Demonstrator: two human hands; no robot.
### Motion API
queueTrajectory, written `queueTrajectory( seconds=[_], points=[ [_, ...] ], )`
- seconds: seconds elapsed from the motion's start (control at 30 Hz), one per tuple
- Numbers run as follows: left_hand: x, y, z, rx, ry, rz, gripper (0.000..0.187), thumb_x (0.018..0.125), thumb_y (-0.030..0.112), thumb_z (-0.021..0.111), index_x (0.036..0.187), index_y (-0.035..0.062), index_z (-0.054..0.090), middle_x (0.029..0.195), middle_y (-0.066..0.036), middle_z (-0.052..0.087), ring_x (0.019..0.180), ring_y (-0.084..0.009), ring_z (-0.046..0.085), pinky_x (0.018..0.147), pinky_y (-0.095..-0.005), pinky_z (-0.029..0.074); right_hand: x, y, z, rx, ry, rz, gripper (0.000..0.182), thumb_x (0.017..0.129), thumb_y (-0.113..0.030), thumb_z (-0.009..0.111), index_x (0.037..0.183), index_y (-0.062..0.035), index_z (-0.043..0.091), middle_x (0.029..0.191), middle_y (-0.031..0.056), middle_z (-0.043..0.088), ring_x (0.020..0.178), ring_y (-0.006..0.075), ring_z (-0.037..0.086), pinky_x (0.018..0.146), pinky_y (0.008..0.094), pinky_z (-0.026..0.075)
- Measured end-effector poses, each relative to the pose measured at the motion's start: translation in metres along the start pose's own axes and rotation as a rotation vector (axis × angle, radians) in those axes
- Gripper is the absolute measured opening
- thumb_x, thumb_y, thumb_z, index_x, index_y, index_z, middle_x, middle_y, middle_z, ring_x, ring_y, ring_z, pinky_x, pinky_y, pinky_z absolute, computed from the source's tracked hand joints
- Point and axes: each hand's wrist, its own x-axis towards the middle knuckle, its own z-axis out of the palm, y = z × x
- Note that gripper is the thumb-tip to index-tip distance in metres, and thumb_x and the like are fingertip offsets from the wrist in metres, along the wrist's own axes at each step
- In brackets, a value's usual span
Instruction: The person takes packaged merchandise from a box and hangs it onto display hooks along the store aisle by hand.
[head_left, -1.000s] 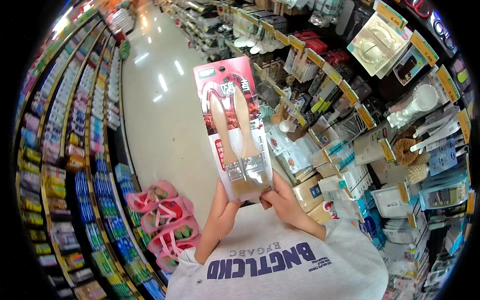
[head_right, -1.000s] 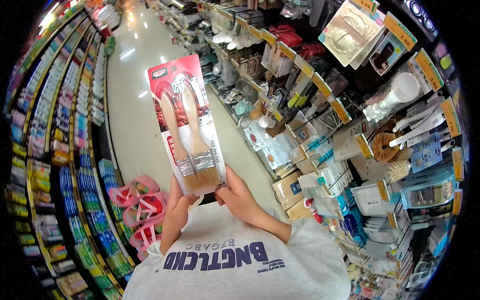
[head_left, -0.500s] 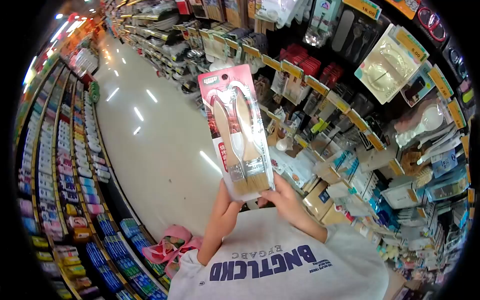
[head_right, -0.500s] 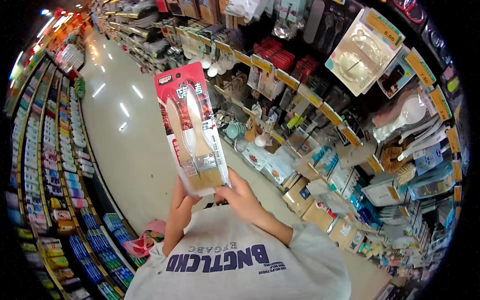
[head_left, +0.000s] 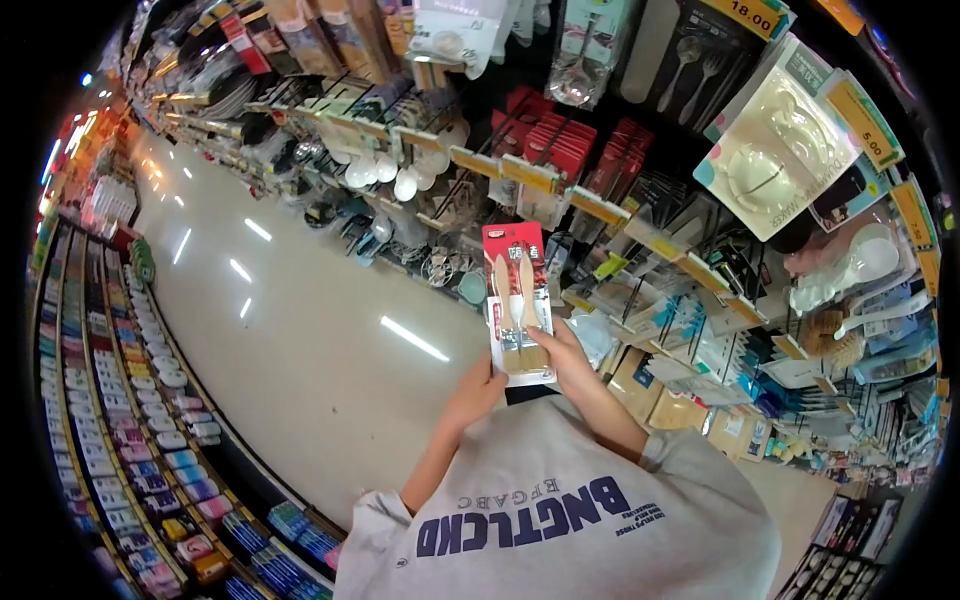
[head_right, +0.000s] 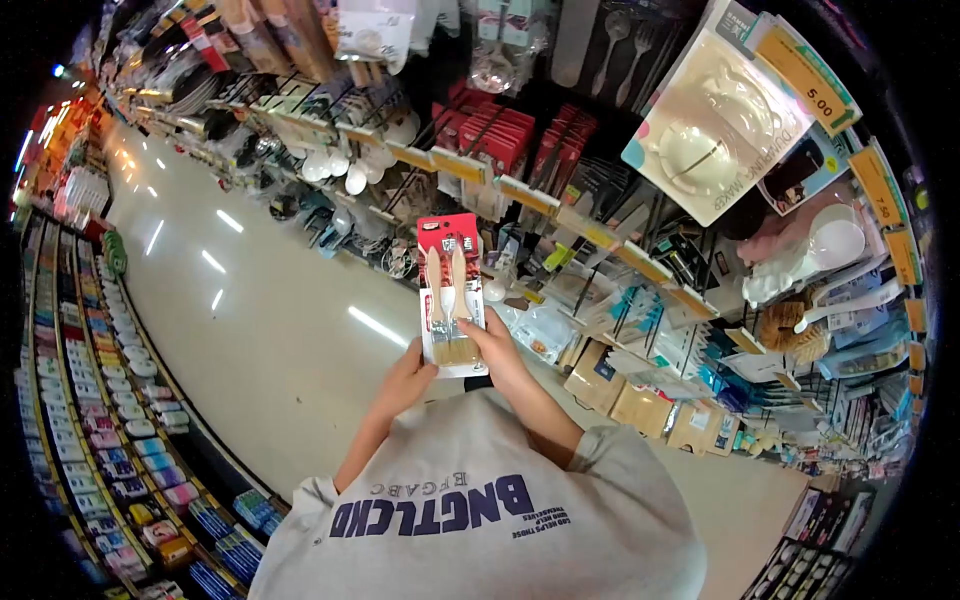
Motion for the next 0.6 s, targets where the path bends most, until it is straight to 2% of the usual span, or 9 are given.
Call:
queueTrajectory(
  seconds=[0.03,0.07,0.13,0.27,0.3,0.4,0.5,0.6],
  points=[
    [0.016,0.003,-0.003,-0.016,0.018,0.023,0.052,0.078,0.005,0.044,0.127,-0.0016,0.03,0.102,-0.01,0.051,0.092,-0.0146,0.048,0.079,-0.0262,0.039,0.009,-0.004,-0.003,0.007,0.003,-0.037,0.035,0.083,-0.013,0.056,0.114,-0.0014,0.045,0.104,0.0061,0.054,0.095,0.0123,0.051,0.081,0.0256,0.041],
    [0.033,0.003,-0.004,-0.015,0.009,0.025,0.052,0.078,0.005,0.044,0.127,-0.0016,0.03,0.102,-0.01,0.051,0.092,-0.0146,0.048,0.079,-0.0262,0.039,0.017,-0.009,-0.006,0.013,0.006,-0.073,0.036,0.082,-0.012,0.057,0.115,-0.0015,0.044,0.105,0.0063,0.053,0.096,0.0126,0.051,0.082,0.0257,0.041],
    [0.064,0.007,-0.005,-0.279,0.066,0.172,0.052,0.077,0.005,0.045,0.126,-0.0013,0.03,0.102,-0.01,0.051,0.091,-0.0151,0.048,0.081,-0.0268,0.039,0.032,-0.02,-0.012,0.022,0.018,-0.078,0.038,0.082,-0.012,0.057,0.116,-0.0017,0.043,0.107,0.007,0.052,0.098,0.0129,0.05,0.083,0.0261,0.04],
    [0.114,0.023,-0.012,-0.399,0.08,0.235,0.048,0.078,0.004,0.048,0.123,-0.0004,0.032,0.097,-0.008,0.051,0.09,-0.0136,0.047,0.08,-0.0261,0.038,0.067,-0.033,-0.029,-0.047,0.0,-0.122,0.041,0.082,-0.011,0.056,0.119,-0.0014,0.041,0.111,0.0072,0.051,0.102,0.0138,0.047,0.088,0.0274,0.037],
    [0.12,0.028,-0.014,-0.351,0.1,0.207,0.041,0.08,0.005,0.049,0.118,-0.0003,0.036,0.091,-0.006,0.052,0.087,-0.0119,0.048,0.077,-0.0243,0.038,0.073,-0.033,-0.032,-0.073,-0.025,-0.128,0.042,0.082,-0.011,0.057,0.119,-0.0012,0.04,0.112,0.0071,0.05,0.103,0.0141,0.046,0.089,0.0275,0.036],
    [0.136,0.034,-0.018,-0.343,0.064,0.149,0.031,0.082,0.005,0.049,0.111,0.0,0.04,0.093,-0.007,0.054,0.083,-0.0103,0.051,0.075,-0.0235,0.039,0.082,-0.033,-0.044,-0.2,-0.052,-0.126,0.044,0.081,-0.009,0.057,0.12,-0.0004,0.039,0.114,0.0071,0.049,0.105,0.0144,0.045,0.091,0.0271,0.035],
    [0.145,0.034,-0.025,-0.35,-0.016,0.178,0.025,0.085,0.006,0.049,0.107,-0.0002,0.042,0.095,-0.006,0.056,0.086,-0.0095,0.051,0.075,-0.0233,0.04,0.093,-0.022,-0.051,-0.272,-0.067,-0.256,0.045,0.081,-0.01,0.057,0.12,0.0005,0.039,0.115,0.0082,0.049,0.104,0.0155,0.045,0.09,0.0278,0.035],
    [0.16,0.039,-0.031,-0.366,-0.048,0.14,0.026,0.085,0.007,0.049,0.109,-0.0003,0.041,0.097,-0.006,0.056,0.088,-0.0102,0.051,0.077,-0.0238,0.04,0.1,-0.021,-0.05,-0.251,-0.008,-0.237,0.043,0.082,-0.011,0.057,0.119,0.0004,0.04,0.112,0.0083,0.05,0.102,0.0149,0.046,0.088,0.0277,0.036]
  ],
)
